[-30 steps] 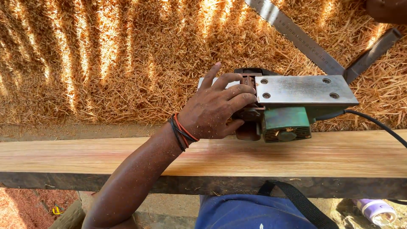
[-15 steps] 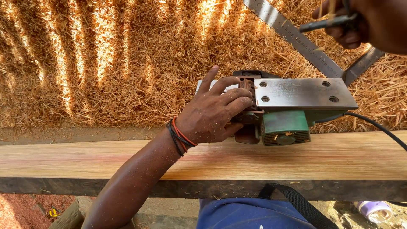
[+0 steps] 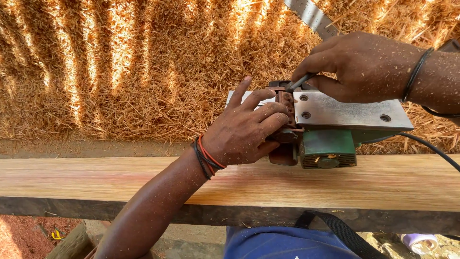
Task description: Adjusting and checking the alignment of an electric wood planer using a metal ruler on a workbench.
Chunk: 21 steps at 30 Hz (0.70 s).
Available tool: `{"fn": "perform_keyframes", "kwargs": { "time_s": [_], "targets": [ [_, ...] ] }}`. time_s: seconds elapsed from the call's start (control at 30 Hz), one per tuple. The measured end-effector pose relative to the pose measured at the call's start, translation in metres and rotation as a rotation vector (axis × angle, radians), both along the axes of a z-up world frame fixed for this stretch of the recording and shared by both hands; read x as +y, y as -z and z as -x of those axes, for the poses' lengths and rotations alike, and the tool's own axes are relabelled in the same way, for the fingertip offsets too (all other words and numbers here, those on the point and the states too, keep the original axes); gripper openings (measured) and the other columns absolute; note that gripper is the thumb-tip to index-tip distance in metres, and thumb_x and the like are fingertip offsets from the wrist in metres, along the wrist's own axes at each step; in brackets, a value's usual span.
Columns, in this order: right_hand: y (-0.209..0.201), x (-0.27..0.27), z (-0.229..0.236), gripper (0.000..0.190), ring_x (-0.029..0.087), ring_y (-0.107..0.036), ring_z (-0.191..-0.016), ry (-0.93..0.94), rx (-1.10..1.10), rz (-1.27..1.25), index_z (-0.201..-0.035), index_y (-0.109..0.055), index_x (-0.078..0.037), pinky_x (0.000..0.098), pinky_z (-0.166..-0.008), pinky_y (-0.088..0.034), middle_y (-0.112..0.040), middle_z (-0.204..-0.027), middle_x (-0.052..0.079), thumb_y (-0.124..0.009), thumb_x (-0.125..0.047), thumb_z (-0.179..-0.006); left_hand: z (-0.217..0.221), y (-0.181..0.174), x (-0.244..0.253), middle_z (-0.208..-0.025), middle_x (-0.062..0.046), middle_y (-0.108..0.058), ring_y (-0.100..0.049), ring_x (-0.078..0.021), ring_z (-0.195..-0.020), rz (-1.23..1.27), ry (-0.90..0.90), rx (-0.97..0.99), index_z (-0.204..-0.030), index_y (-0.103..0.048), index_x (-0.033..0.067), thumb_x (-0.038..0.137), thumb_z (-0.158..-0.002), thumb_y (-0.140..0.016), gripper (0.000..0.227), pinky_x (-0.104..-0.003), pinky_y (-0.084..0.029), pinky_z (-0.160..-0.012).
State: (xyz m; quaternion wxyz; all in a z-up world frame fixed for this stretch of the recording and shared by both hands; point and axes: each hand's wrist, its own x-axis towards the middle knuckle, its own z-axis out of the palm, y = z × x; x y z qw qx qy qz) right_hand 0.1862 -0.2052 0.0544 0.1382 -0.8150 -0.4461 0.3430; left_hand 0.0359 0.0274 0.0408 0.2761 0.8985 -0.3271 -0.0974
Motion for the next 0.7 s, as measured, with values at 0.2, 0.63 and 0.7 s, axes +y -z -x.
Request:
{"fn": "perform_keyframes", "kwargs": {
  "time_s": [0.2, 0.63, 0.7],
  "targets": [
    [0.005, 0.002, -0.001, 0.032, 0.03, -0.072, -0.091, -0.048, 0.076, -0.059, -0.117, -0.074, -0.018, 0.0446, -0.082, -0.058, -0.076, -0.098, 0.008, -0.07, -0.018, -0.085, 0.0, 0.001, 0.001, -0.133, -0.003, -0.06, -0.049, -0.0298, -0.134, 0.006, -0.001, -0.004, -0.128, -0.064, 0.0161, 0.037, -0.082, -0.081, 0.053, -0.065, -0.023, -0.122],
    [0.024, -0.004, -0.002, 0.032, 0.032, -0.074, -0.084, 0.036, 0.158, 0.006, -0.121, -0.072, -0.018, 0.0462, -0.074, -0.059, -0.076, -0.094, 0.01, -0.07, -0.025, -0.09, 0.002, 0.004, 0.0, -0.133, -0.004, -0.061, -0.05, -0.0309, -0.134, 0.034, -0.014, 0.005, -0.126, -0.063, 0.0169, 0.038, -0.082, -0.08, 0.051, -0.065, -0.026, -0.121],
    [0.02, -0.002, -0.002, 0.031, 0.032, -0.074, -0.083, 0.05, 0.164, 0.067, -0.122, -0.072, -0.021, 0.0466, -0.074, -0.059, -0.076, -0.093, 0.01, -0.068, -0.028, -0.092, 0.002, 0.004, 0.0, -0.133, -0.003, -0.061, -0.05, -0.0307, -0.134, 0.035, -0.015, 0.013, -0.126, -0.062, 0.0167, 0.037, -0.083, -0.08, 0.051, -0.065, -0.027, -0.121]
  ]
}}
